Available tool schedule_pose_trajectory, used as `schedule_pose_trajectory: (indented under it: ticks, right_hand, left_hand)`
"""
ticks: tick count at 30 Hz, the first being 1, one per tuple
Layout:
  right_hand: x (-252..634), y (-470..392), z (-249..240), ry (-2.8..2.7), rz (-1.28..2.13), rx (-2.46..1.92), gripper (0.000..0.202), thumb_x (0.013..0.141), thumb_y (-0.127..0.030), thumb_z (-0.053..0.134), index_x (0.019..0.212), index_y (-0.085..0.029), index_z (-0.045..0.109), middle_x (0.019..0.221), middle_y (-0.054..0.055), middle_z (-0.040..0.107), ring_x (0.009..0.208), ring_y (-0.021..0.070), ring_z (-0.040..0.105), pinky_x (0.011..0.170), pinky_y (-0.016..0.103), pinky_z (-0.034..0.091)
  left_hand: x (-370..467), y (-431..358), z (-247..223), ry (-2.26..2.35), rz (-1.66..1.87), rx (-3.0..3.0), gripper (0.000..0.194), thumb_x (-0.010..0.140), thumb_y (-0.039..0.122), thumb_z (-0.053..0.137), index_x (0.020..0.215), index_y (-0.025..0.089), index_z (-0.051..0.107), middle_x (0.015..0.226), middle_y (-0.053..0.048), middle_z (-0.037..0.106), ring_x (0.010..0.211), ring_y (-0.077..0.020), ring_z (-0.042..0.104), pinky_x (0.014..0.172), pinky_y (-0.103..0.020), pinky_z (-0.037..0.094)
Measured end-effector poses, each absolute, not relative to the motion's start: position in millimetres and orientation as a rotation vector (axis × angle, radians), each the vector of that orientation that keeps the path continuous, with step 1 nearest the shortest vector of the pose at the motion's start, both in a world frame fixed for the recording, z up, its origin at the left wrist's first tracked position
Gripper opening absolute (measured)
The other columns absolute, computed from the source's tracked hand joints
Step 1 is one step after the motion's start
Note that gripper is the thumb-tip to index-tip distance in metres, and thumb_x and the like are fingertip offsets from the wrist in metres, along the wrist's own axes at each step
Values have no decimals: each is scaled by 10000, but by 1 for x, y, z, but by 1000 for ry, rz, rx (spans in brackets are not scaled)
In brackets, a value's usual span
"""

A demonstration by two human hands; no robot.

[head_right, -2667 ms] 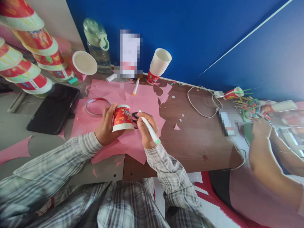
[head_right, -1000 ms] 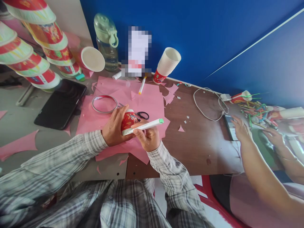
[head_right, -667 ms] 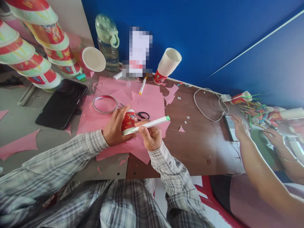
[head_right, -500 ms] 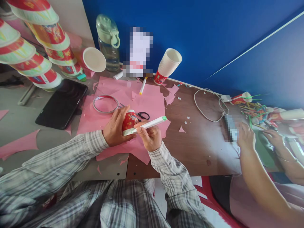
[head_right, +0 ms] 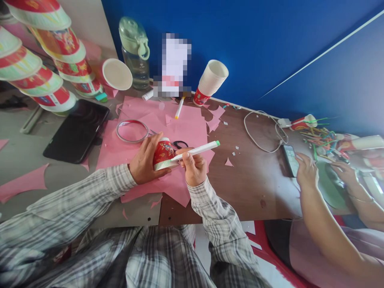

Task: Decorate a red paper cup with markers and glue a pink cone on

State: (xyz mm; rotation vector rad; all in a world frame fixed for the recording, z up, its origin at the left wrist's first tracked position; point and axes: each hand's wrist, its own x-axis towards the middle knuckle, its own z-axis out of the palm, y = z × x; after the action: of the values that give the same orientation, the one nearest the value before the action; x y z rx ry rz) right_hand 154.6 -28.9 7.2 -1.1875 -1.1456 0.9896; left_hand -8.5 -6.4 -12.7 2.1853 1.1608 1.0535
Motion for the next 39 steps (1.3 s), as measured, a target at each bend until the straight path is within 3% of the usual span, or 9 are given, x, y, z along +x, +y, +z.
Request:
schedule_pose_trajectory:
  ticks: [22, 39]
  right_hand:
    - [154, -27, 6, -1178, 1001, -1179, 319, 795, -484, 539, 818, -190, 661, 474, -46, 464, 453, 107, 413, 464, 261, 328]
    - [155, -28, 9, -1122, 1043, -1153, 221, 789, -370, 525, 807, -177, 632, 482, -47, 460, 464, 107, 414, 488, 266, 323]
  left_hand:
    - [-8, -6, -10, 1145, 1063, 2171, 971, 582, 493, 665, 1314, 134, 138, 1268, -186, 380, 1148, -321, 371, 961, -546, 351]
    - [-8, -6, -12, 1130, 1074, 2170, 963, 583, 457, 677, 1311, 123, 142, 1269, -192, 374, 1155, -319, 368, 966, -543, 354]
